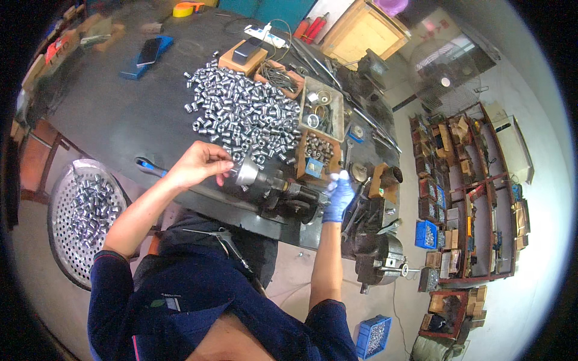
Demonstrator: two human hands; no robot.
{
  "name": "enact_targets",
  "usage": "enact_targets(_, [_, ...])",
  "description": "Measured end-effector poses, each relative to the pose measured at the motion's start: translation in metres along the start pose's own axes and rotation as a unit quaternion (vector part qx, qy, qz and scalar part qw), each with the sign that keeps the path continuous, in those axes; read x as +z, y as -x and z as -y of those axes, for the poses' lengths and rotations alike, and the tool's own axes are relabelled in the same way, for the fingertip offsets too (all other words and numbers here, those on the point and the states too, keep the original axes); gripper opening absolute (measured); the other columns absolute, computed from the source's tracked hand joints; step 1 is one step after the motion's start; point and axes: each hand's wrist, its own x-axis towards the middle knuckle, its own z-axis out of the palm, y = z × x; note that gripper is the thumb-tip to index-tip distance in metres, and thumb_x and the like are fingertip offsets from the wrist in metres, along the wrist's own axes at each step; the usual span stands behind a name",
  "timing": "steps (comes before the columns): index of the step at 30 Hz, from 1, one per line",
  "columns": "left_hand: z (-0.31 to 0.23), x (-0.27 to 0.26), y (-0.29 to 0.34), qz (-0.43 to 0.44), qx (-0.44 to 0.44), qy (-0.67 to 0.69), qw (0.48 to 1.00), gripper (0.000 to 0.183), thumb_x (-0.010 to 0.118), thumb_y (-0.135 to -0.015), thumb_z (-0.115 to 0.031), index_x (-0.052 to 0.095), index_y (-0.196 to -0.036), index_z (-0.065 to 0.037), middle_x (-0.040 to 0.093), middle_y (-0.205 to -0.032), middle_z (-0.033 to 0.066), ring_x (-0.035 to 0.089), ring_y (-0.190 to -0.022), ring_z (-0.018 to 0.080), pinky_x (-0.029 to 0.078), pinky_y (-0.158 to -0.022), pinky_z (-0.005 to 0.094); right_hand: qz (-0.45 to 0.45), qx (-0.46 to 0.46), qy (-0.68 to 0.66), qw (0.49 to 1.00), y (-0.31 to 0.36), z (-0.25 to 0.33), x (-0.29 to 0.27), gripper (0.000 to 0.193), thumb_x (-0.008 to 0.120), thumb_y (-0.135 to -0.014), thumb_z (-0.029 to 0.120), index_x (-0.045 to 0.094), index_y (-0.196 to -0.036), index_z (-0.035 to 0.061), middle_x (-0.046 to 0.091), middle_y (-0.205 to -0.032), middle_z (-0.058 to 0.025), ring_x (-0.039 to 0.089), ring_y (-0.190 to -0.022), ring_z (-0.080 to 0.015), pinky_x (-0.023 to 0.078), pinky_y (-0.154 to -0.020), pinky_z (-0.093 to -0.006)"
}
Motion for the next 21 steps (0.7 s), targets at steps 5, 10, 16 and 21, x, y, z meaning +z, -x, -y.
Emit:
enact_targets(5, [-0.017,-0.049,0.059,-0.115,-0.034,-0.152,0.981,0.018,0.062,-0.079,-0.011,0.059,-0.086,0.005,0.06,-0.07,0.007,0.055,-0.055,0.01,0.045,-0.048,0.0213,0.084,-0.063,-0.157,0.982,0.051,0.067,0.025,0.029,0.047,-0.09,0.027,0.055,-0.079,0.0017,0.043,-0.051,0.0016,0.031,-0.039,-0.0047,0.025,-0.031,-0.0192])
enact_targets(10, [-0.011,-0.115,0.178,-0.302,-0.115,-0.296,0.899,0.018,0.063,-0.073,-0.007,0.06,-0.086,0.006,0.062,-0.07,0.011,0.058,-0.057,0.0148,0.045,-0.05,0.0255,0.101,-0.1,-0.135,0.98,0.113,0.053,-0.011,0.041,0.042,-0.091,0.035,0.057,-0.085,-0.0031,0.043,-0.052,0.0002,0.033,-0.04,-0.0047,0.027,-0.032,-0.0184])
enact_targets(16, [-0.004,-0.133,0.211,-0.34,-0.178,-0.688,0.616,0.02,0.063,-0.071,-0.017,0.059,-0.081,0.0,0.06,-0.07,0.0189,0.059,-0.067,0.0346,0.046,-0.061,0.0424,0.146,0.092,-0.181,0.968,0.083,-0.022,-0.065,0.027,0.049,-0.088,0.026,0.058,-0.09,0.001,0.059,-0.074,-0.005,0.049,-0.052,-0.0096,0.04,-0.038,-0.0224])
enact_targets(21, [0.019,-0.064,0.09,-0.226,-0.035,-0.667,0.709,0.04,0.059,-0.076,-0.039,0.061,-0.063,-0.002,0.058,-0.061,0.0166,0.06,-0.061,0.0317,0.047,-0.056,0.0409,-0.01,0.053,-0.102,0.993,0.047,-0.038,-0.036,0.027,0.055,-0.08,0.019,0.059,-0.1,0.0015,0.062,-0.094,-0.008,0.06,-0.085,-0.0207,0.049,-0.077,-0.0323])
